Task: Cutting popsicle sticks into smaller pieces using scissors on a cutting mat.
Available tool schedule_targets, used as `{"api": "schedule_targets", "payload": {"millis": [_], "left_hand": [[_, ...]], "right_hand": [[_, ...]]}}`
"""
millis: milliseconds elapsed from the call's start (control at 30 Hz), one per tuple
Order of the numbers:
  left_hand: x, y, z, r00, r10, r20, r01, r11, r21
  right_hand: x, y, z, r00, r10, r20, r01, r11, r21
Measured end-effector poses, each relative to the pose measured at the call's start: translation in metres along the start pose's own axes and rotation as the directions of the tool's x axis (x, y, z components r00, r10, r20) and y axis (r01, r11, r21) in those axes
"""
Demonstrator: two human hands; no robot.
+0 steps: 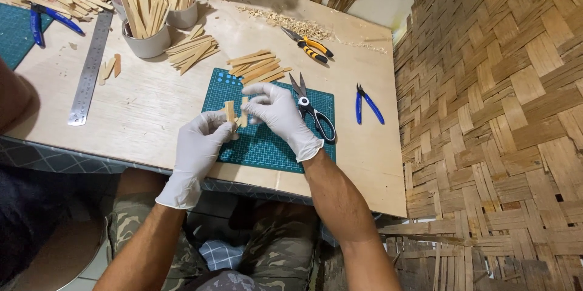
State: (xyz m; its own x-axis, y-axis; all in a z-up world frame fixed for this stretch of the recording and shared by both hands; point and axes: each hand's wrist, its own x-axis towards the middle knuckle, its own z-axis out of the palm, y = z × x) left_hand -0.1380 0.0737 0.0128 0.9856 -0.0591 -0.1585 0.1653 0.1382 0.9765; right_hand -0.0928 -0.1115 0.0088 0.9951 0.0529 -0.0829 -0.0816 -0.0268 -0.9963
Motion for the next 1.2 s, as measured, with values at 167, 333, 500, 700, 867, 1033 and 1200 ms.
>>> {"api": "schedule_targets", "payload": {"millis": [167, 333, 500, 700, 867, 1033, 1200], "left_hand": [[-0.004, 0.006, 0.001, 1.000, -0.006, -0.004, 0.007, 0.995, 0.099], [-0.003, 0.001, 0.002, 1.000, -0.015, -0.010, 0.017, 0.990, 0.142], [-0.011, 0.017, 0.008, 0.996, -0.025, -0.082, 0.031, 0.997, 0.077], [-0.006, 0.006, 0.008, 0.993, 0.010, -0.121, -0.003, 0.998, 0.060], [-0.006, 0.003, 0.008, 0.991, 0.025, -0.130, -0.021, 0.999, 0.031], [-0.003, -0.002, 0.007, 0.988, 0.048, -0.144, -0.044, 0.999, 0.030], [-0.007, 0.002, 0.008, 0.989, 0.065, -0.135, -0.062, 0.998, 0.029]], "right_hand": [[-0.007, -0.030, -0.018, 0.992, 0.036, -0.121, -0.114, 0.671, -0.733], [-0.018, -0.040, -0.015, 0.991, -0.057, -0.118, -0.071, 0.519, -0.852], [-0.030, -0.039, -0.004, 0.912, -0.281, 0.300, 0.406, 0.728, -0.552], [-0.022, -0.016, 0.003, 0.845, -0.432, 0.316, 0.533, 0.641, -0.552], [-0.017, -0.003, 0.005, 0.829, -0.464, 0.312, 0.553, 0.600, -0.578], [-0.015, 0.001, 0.010, 0.804, -0.503, 0.318, 0.582, 0.555, -0.594], [-0.018, -0.006, 0.011, 0.812, -0.474, 0.341, 0.577, 0.559, -0.596]]}}
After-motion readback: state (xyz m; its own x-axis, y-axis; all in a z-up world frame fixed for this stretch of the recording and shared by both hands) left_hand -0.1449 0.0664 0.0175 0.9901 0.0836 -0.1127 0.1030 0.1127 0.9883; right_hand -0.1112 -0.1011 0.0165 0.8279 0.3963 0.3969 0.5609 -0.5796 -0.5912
